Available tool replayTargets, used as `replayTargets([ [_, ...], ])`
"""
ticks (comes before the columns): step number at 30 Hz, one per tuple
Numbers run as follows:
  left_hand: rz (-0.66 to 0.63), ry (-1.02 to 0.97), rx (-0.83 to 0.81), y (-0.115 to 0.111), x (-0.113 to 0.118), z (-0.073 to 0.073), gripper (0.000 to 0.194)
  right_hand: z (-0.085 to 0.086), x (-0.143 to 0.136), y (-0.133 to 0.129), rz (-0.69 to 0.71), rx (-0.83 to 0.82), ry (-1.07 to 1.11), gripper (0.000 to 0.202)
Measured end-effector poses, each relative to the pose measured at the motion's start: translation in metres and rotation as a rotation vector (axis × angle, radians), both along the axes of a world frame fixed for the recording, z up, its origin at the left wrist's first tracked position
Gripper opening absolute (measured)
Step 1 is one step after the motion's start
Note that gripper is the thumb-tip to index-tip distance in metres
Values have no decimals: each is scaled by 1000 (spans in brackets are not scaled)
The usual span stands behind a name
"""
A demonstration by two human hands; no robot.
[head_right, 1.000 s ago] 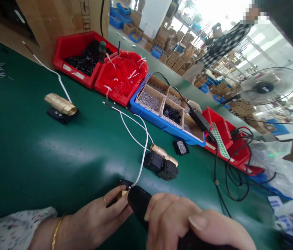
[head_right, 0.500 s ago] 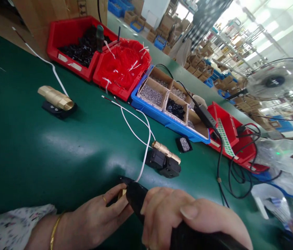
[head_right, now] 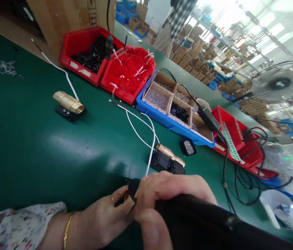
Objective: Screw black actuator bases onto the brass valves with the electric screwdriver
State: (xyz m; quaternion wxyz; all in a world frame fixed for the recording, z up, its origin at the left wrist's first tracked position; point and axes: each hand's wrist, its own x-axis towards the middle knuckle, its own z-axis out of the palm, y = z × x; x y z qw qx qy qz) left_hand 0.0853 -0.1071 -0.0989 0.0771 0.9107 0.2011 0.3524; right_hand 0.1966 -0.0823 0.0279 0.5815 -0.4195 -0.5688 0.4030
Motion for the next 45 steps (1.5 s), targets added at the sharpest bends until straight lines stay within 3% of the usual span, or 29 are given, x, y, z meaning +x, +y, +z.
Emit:
replayTargets([
  [5,17,49,10,-1,3,0,40,-6,10,2,-23,52,90,16],
  [8,94,98,112,7,7,-9,39,15,31,2,-127,161,174,14],
  [10,155,110,96,19,7,-9,43,34,50,-4,-261,264,211,18],
  [12,167,126,-14,35,4,1,55,47,67,-10,-368,309,242,23],
  [14,168,123,-150,55,-2,20,55,49,80,-14,-394,302,261,23],
  [17,114,106,-297,88,-5,48,32,33,84,-12,-344,260,277,15],
  [19,-33,137,-360,111,2,56,31,17,79,-9,-319,249,302,14],
  [23,-385,183,-525,139,25,43,41,-7,65,-6,-317,257,342,15],
  [26,-516,133,-678,145,36,27,39,-12,60,-10,-320,270,333,13],
  [31,-526,137,-777,149,36,18,33,-11,60,-13,-320,304,305,13],
  [45,-517,114,-789,159,40,21,30,-11,56,-5,-326,297,286,15],
])
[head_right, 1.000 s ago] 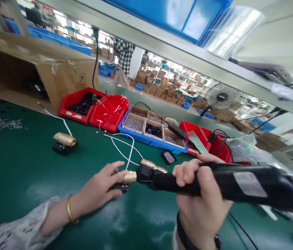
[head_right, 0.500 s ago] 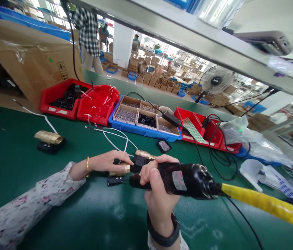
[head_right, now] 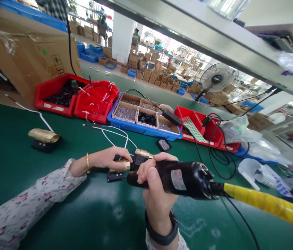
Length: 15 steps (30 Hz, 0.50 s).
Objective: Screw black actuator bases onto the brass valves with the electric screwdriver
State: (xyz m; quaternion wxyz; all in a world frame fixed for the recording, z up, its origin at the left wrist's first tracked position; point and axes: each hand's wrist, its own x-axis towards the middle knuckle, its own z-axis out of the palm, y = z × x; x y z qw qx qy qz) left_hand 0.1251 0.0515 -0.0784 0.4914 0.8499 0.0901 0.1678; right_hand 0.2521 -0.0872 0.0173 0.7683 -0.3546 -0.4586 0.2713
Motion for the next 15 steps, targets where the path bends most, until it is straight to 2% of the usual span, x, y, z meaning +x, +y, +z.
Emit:
replayTargets([
  [15,2,-17,-28,-1,0,-3,30,1,0,0,-12,-12,-7,14],
])
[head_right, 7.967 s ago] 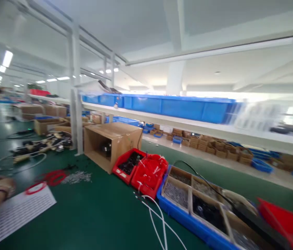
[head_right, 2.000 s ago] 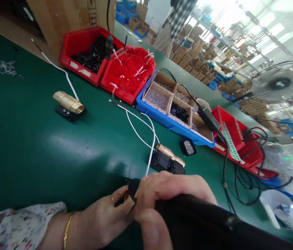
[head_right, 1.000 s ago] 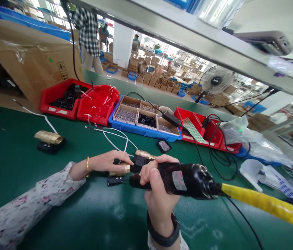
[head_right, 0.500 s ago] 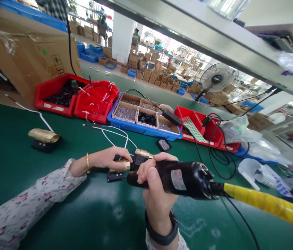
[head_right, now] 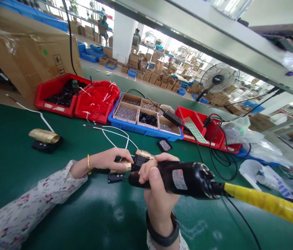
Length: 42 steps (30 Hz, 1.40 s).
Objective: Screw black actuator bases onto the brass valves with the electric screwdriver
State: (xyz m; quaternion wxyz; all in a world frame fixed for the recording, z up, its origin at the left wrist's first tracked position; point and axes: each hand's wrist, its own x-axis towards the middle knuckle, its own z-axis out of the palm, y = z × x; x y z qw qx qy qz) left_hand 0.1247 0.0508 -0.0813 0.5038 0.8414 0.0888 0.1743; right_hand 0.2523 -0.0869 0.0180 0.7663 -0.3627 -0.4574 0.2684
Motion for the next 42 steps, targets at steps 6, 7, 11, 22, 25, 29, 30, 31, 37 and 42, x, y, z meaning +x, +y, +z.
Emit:
replayTargets([
  [6,-17,-11,-15,1,2,0,30,-1,0,7,7,-30,-20,14],
  [7,-16,-9,-15,1,2,1,29,0,0,10,31,-44,-32,14],
  [11,-7,24,-4,-3,3,1,24,7,-7,19,110,-149,-96,17],
  [22,-9,35,-59,-3,2,-5,20,4,-23,32,97,-199,-150,18],
  [25,-1,31,-43,-2,2,-6,22,8,-20,23,64,-189,-135,18],
  [29,11,27,-27,0,2,-8,26,19,-25,2,58,-98,-67,23],
  [30,11,23,-28,1,2,-8,27,20,-27,-2,70,-73,-68,24],
  [31,9,20,-31,1,2,-8,27,20,-30,-3,92,-62,-76,23],
  [37,-24,6,-50,1,0,-5,30,9,-43,4,145,-63,-94,18],
  [42,-38,-23,-44,2,2,-10,29,5,-45,6,125,-69,-97,20],
])
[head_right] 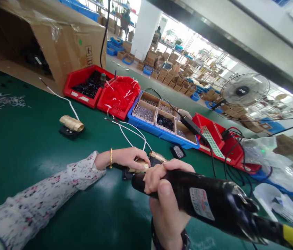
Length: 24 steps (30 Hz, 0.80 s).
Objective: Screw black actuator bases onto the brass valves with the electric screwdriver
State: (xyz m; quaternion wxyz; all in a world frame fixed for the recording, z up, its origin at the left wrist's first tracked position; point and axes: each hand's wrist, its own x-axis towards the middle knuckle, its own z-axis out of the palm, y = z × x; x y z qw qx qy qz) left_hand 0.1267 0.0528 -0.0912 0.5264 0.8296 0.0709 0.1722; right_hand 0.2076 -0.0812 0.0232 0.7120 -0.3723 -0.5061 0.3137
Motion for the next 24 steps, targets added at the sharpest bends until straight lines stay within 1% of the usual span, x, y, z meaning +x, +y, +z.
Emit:
replayTargets([
  [4,-4,-1,8,1,1,-2,29,-2,0,0,7,-2,-13,18],
  [12,13,33,11,0,0,2,27,-2,-1,-1,10,-20,-29,19],
  [16,18,23,6,1,2,-3,27,-2,-2,0,17,-29,-34,18],
  [24,28,-8,4,1,5,-12,27,0,0,-3,-32,-54,-28,19],
])
